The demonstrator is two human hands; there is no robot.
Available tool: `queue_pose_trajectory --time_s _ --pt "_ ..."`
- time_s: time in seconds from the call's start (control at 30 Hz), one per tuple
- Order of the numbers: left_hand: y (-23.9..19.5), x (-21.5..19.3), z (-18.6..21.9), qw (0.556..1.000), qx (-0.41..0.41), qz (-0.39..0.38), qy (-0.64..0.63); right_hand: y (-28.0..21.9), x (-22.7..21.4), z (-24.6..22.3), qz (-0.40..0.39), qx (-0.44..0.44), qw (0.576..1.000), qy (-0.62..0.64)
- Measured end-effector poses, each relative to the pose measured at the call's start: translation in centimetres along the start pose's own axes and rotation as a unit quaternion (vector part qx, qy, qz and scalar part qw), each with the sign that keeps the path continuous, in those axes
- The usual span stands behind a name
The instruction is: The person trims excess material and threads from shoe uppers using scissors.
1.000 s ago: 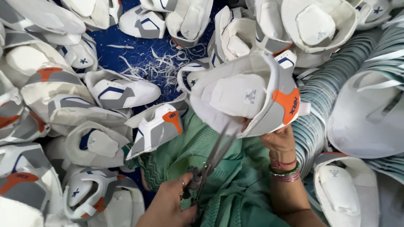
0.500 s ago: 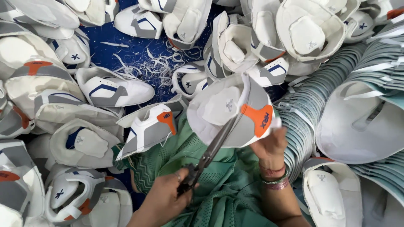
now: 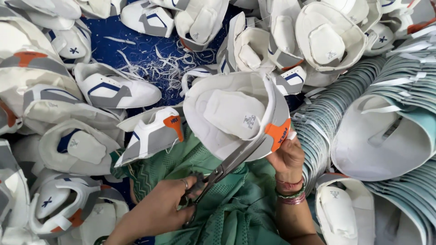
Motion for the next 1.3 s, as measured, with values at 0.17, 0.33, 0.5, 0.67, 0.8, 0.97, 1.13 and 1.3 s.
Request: queue_pose_trajectory --time_s 0.17,0.33,0.5,0.67,0.8,0.97,1.13,1.3 --pt "-1.1 2.0 -1.8 0.985 -0.168 -0.041 0.02 -0.6 -1.2 -0.1 -0.001 0.002 1.0 0.013" --pt "-0.4 2.0 -0.5 0.995 -0.094 0.009 0.014 -0.7 -1.4 0.1 -0.015 0.012 0.999 -0.042" --pt "0.4 3.4 -0.6 0.978 -0.2 -0.043 -0.041 -2.2 -3.7 0.9 -0.015 0.029 0.996 -0.085" --pt "-1.0 3.5 -1.7 0.991 -0.134 -0.012 0.021 0.1 2.3 0.1 -0.028 0.026 0.999 -0.038" --pt "-1.3 3.0 -1.6 0.996 -0.077 0.039 -0.023 -1.1 -1.5 -0.4 0.05 0.013 0.998 0.034" --pt "0.2 2.8 -0.3 0.989 -0.144 -0.024 -0.021 -1.6 -2.3 0.1 -0.005 0.017 1.0 0.009" --pt "0.5 4.4 -1.0 0.999 -0.001 -0.003 -0.048 -1.6 -1.5 0.7 -0.015 0.023 0.999 0.023" --pt "0.3 5.4 -1.0 0.99 -0.128 -0.042 -0.044 -1.0 0.9 1.2 -0.059 0.041 0.997 -0.032"
Point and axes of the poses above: each hand's wrist, its own y-axis towards the middle knuckle, its own x-axis out of the palm, z = x × y, the point moved 3 cm from there along y, towards the middle knuckle, and after that the axes turned 14 degrees about x, right-handed, at the moved point
